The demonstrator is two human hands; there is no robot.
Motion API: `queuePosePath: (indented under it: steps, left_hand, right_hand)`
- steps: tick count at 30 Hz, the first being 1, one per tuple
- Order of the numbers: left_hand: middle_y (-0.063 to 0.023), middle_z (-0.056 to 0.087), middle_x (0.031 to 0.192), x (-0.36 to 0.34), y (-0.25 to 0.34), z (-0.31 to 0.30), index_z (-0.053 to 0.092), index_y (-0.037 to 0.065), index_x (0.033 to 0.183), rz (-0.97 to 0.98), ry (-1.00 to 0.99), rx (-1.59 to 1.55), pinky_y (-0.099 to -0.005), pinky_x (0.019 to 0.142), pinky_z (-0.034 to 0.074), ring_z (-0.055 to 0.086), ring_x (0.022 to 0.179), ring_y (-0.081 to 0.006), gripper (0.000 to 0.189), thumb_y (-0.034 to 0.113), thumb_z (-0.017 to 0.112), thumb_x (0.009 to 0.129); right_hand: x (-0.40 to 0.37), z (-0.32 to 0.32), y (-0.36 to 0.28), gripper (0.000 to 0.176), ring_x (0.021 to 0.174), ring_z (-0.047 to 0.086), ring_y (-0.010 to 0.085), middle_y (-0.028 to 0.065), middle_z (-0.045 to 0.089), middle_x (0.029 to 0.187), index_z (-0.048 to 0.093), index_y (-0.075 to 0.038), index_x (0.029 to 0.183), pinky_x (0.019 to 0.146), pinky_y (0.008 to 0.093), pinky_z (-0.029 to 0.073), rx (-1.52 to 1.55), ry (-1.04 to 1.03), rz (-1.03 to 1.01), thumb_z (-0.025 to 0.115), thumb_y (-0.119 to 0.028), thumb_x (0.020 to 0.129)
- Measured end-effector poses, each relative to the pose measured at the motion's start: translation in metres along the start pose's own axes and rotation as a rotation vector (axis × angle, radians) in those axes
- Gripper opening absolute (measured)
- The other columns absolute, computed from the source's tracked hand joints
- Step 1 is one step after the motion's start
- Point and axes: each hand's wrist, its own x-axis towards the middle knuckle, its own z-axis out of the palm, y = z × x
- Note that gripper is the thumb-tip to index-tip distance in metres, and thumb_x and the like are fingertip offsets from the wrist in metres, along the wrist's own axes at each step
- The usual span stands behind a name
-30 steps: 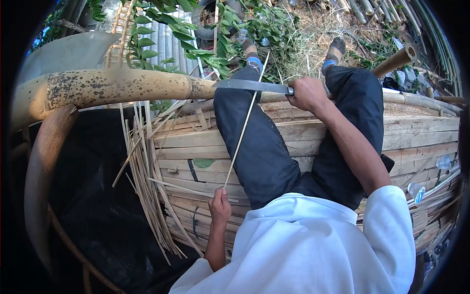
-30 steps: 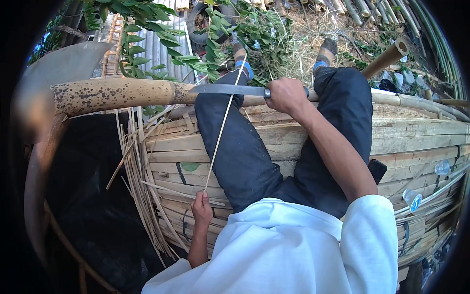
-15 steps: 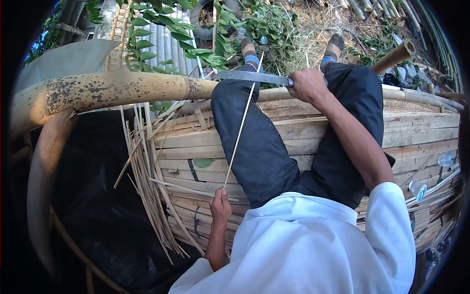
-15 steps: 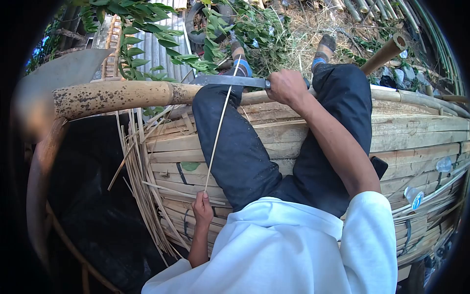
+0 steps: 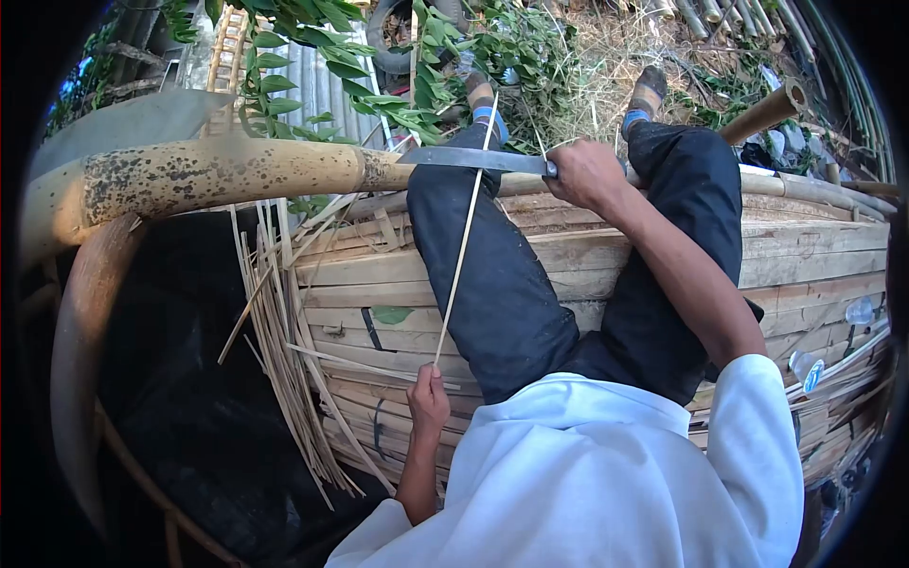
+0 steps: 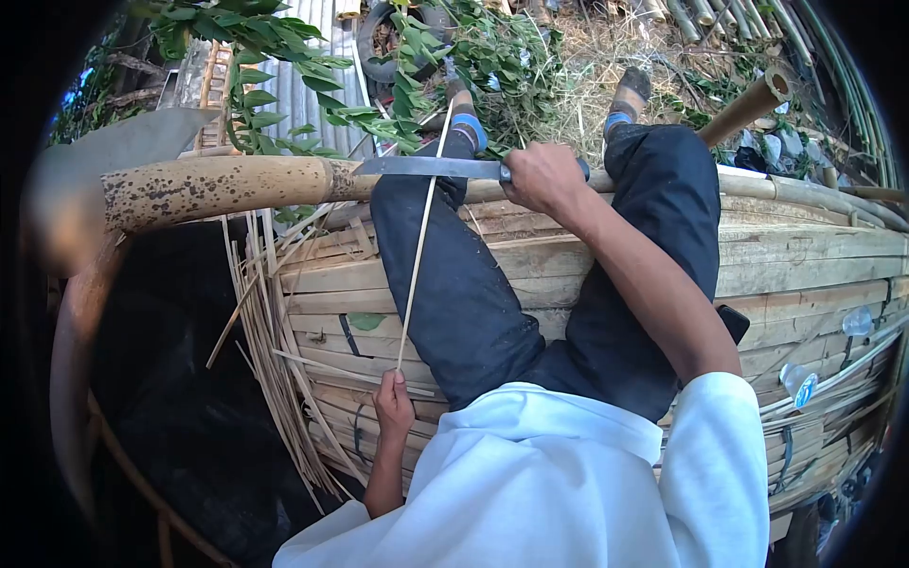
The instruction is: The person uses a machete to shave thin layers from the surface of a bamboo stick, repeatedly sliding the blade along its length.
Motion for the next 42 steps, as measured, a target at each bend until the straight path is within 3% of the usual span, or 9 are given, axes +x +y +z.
queuePosePath:
  steps: [6, 13, 16, 19, 22, 29, 34, 38, 42]
  left_hand:
    - [-0.0159, 0.044, 0.053, -0.002, 0.000, 0.004, 0.052, 0.002, 0.091, 0.013, 0.003, 0.026, -0.0415, 0.044, 0.035, 0.049, 0.045, -0.0346, 0.017, 0.014, 0.042, 0.097]
    - [-0.0161, 0.044, 0.054, -0.003, 0.000, 0.002, 0.053, 0.002, 0.092, 0.000, 0.016, 0.064, -0.0422, 0.044, 0.035, 0.048, 0.044, -0.0352, 0.017, 0.015, 0.043, 0.097]
    - [-0.0163, 0.044, 0.054, 0.000, 0.002, 0.004, 0.053, 0.002, 0.092, -0.006, 0.004, 0.045, -0.0423, 0.044, 0.035, 0.049, 0.045, -0.0353, 0.018, 0.015, 0.043, 0.097]
    - [-0.0165, 0.044, 0.054, -0.001, 0.000, 0.000, 0.053, 0.001, 0.092, -0.030, -0.011, 0.060, -0.0424, 0.045, 0.036, 0.048, 0.045, -0.0353, 0.018, 0.015, 0.043, 0.097]
    - [-0.0165, 0.044, 0.054, -0.003, 0.000, -0.002, 0.053, 0.000, 0.092, 0.013, 0.009, 0.086, -0.0417, 0.045, 0.036, 0.048, 0.046, -0.0356, 0.019, 0.015, 0.043, 0.098]
    - [-0.0149, 0.042, 0.053, 0.001, 0.002, 0.002, 0.051, 0.001, 0.090, -0.065, -0.037, 0.013, -0.0389, 0.045, 0.035, 0.046, 0.045, -0.0324, 0.020, 0.017, 0.042, 0.098]
    - [-0.0138, 0.040, 0.052, -0.002, -0.005, 0.003, 0.049, 0.003, 0.088, -0.118, -0.094, -0.083, -0.0381, 0.045, 0.033, 0.042, 0.043, -0.0269, 0.022, 0.020, 0.041, 0.099]
    - [-0.0132, 0.039, 0.052, -0.003, -0.006, 0.006, 0.048, 0.003, 0.087, -0.118, -0.083, -0.094, -0.0385, 0.045, 0.033, 0.041, 0.043, -0.0272, 0.025, 0.022, 0.040, 0.100]
    - [-0.0071, 0.038, 0.053, -0.003, -0.002, 0.002, 0.047, 0.003, 0.084, -0.135, -0.095, -0.079, -0.0339, 0.046, 0.032, 0.038, 0.047, -0.0181, 0.028, 0.025, 0.040, 0.100]
  right_hand:
    - [-0.016, 0.011, -0.026, 0.019, 0.063, 0.066, 0.0353, 0.0183, 0.065, 0.067, 0.068, -0.006, 0.072, 0.060, 0.0449, 0.053, -0.012, -0.078, -0.165, 0.062, -0.025, 0.072]
    - [0.008, -0.007, 0.004, 0.021, 0.064, 0.065, 0.0355, 0.0181, 0.065, 0.067, 0.067, -0.004, 0.072, 0.061, 0.0437, 0.054, 0.012, -0.018, 0.071, 0.062, -0.024, 0.071]
    - [-0.005, 0.001, -0.012, 0.018, 0.061, 0.063, 0.0361, 0.0164, 0.062, 0.061, 0.069, -0.010, 0.078, 0.060, 0.0441, 0.052, -0.033, -0.031, -0.179, 0.062, -0.026, 0.072]
    - [0.003, 0.009, 0.001, 0.020, 0.064, 0.065, 0.0362, 0.0188, 0.064, 0.066, 0.067, -0.005, 0.071, 0.062, 0.0452, 0.053, -0.023, -0.062, -0.130, 0.063, -0.025, 0.071]
    - [0.022, 0.002, 0.021, 0.022, 0.066, 0.065, 0.0374, 0.0201, 0.064, 0.068, 0.067, -0.005, 0.072, 0.063, 0.0462, 0.053, 0.041, 0.071, 0.267, 0.062, -0.027, 0.073]
    - [-0.003, -0.001, -0.014, 0.023, 0.067, 0.065, 0.0372, 0.0186, 0.065, 0.068, 0.069, -0.007, 0.079, 0.066, 0.0463, 0.053, 0.031, -0.140, -0.148, 0.062, -0.029, 0.073]
    - [0.018, 0.012, -0.001, 0.022, 0.066, 0.065, 0.0361, 0.0176, 0.064, 0.066, 0.068, -0.008, 0.076, 0.064, 0.0457, 0.053, 0.130, -0.030, 0.149, 0.060, -0.028, 0.074]
    - [-0.003, 0.010, -0.019, 0.020, 0.065, 0.066, 0.0348, 0.0173, 0.065, 0.067, 0.068, -0.009, 0.076, 0.062, 0.0450, 0.053, -0.026, -0.122, -0.204, 0.062, -0.027, 0.073]
    - [0.014, 0.015, -0.003, 0.020, 0.066, 0.066, 0.0357, 0.0178, 0.065, 0.068, 0.067, -0.007, 0.074, 0.062, 0.0449, 0.053, 0.086, -0.007, 0.128, 0.062, -0.027, 0.073]
